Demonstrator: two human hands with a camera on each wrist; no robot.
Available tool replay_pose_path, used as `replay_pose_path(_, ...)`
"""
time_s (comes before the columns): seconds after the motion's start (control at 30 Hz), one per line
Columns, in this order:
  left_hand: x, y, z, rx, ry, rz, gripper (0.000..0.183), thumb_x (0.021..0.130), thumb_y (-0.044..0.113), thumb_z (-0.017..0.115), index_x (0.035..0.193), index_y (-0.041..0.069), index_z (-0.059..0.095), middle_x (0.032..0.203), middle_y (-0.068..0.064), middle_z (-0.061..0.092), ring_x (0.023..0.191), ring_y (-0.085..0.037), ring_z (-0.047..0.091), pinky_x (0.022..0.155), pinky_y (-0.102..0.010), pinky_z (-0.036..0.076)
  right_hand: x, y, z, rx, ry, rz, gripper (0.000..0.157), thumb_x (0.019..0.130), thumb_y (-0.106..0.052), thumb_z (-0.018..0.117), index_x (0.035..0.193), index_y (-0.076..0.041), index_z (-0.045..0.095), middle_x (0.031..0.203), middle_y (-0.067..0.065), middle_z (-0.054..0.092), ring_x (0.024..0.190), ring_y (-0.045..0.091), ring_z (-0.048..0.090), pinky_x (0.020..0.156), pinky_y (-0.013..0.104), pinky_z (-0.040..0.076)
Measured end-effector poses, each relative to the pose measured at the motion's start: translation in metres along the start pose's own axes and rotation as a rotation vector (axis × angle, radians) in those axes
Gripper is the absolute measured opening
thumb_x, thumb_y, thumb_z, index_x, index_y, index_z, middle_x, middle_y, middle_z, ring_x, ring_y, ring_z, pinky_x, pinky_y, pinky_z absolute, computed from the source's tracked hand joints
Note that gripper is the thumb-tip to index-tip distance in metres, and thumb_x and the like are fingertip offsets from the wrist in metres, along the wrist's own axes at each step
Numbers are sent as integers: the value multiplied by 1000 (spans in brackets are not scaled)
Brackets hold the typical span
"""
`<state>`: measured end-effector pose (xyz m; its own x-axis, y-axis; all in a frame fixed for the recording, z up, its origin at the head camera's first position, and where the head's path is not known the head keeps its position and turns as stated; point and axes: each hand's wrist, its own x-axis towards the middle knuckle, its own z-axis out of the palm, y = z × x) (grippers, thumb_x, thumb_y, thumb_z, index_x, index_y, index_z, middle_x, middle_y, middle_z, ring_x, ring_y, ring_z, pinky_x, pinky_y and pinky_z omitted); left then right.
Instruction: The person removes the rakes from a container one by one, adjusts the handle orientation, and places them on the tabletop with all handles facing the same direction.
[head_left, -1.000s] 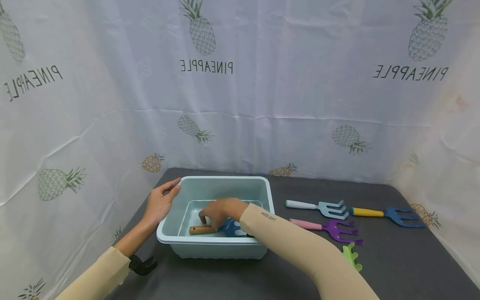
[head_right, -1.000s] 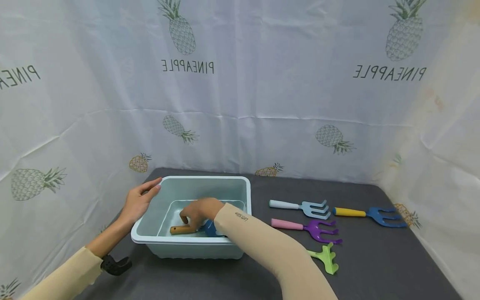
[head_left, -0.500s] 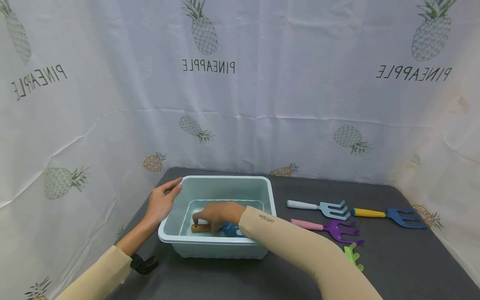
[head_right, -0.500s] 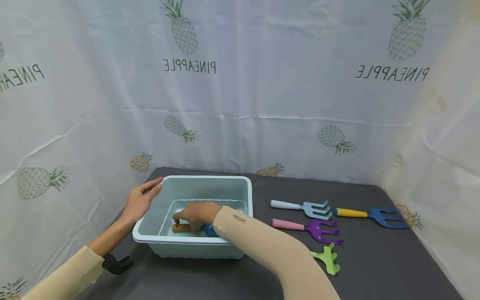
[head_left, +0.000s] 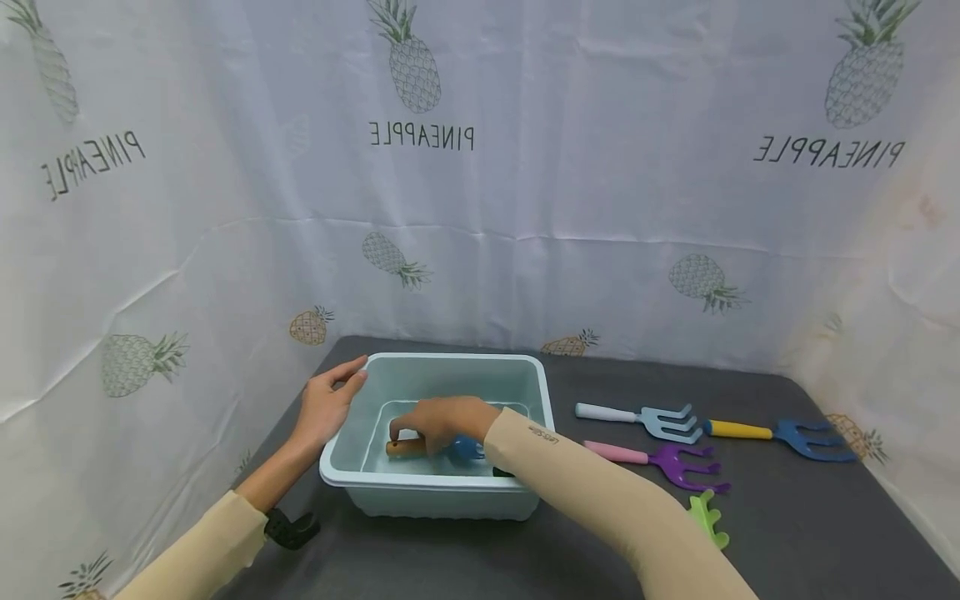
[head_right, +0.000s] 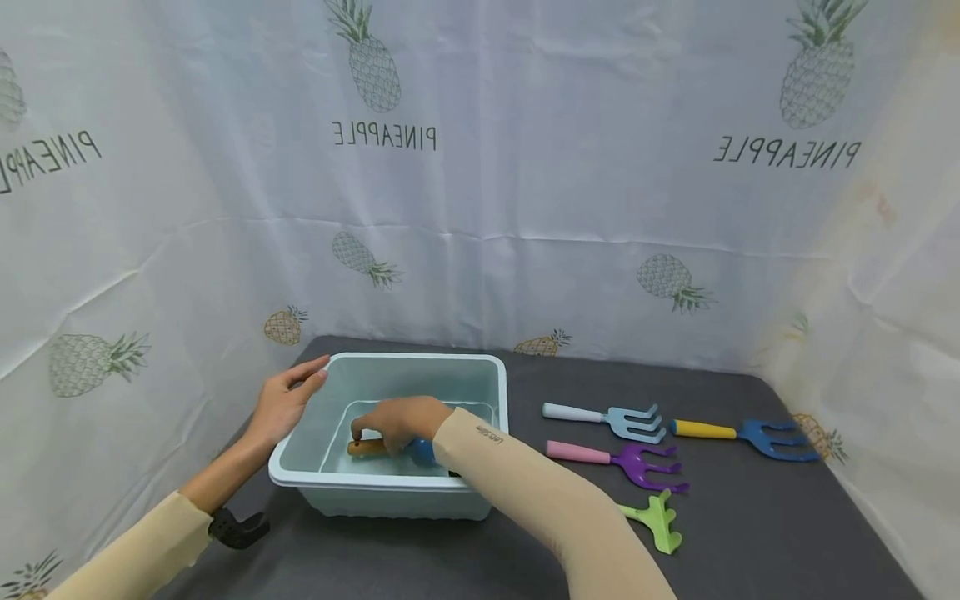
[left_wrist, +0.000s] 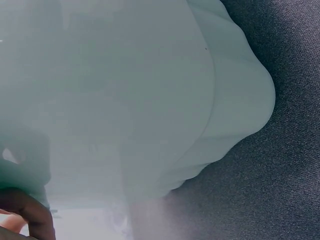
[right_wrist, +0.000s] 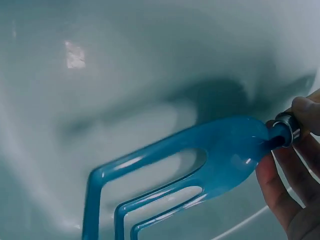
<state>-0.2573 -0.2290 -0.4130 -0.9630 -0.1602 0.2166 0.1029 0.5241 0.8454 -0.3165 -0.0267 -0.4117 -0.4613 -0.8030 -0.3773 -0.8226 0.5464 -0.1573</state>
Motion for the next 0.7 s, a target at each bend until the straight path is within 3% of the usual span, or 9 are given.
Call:
replay_pose_path(0.23,0,1,0,-2,-1,2,48,108,37,54,151,15,56,133,-18,64,124,-30,61,79,-20,49,-4,2,-10,-12,38,11,39,102,-15,65,132,-39,57,92,-5,65,77,11,58,70,25,48)
replay_pose_path(0.5,0,2,-2,10,-1,-3,48,108,37,54,151,16,56,134,-18,64,127,-30,60,82,-23,48,-11,3,-28,19,68,58,53,98,-4,67,136,-38,58,99,-4,69,81,12,62,73,27,51)
replay_pose_path(0.7,0,1,-1,10,0,-7,47,109,36,54,151,15,56,135,-18,64,128,-31,60,84,-24,48,-19,4,-37,17,123,29,56,96,1,65,139,-35,59,105,-3,71,80,11,63,71,25,51)
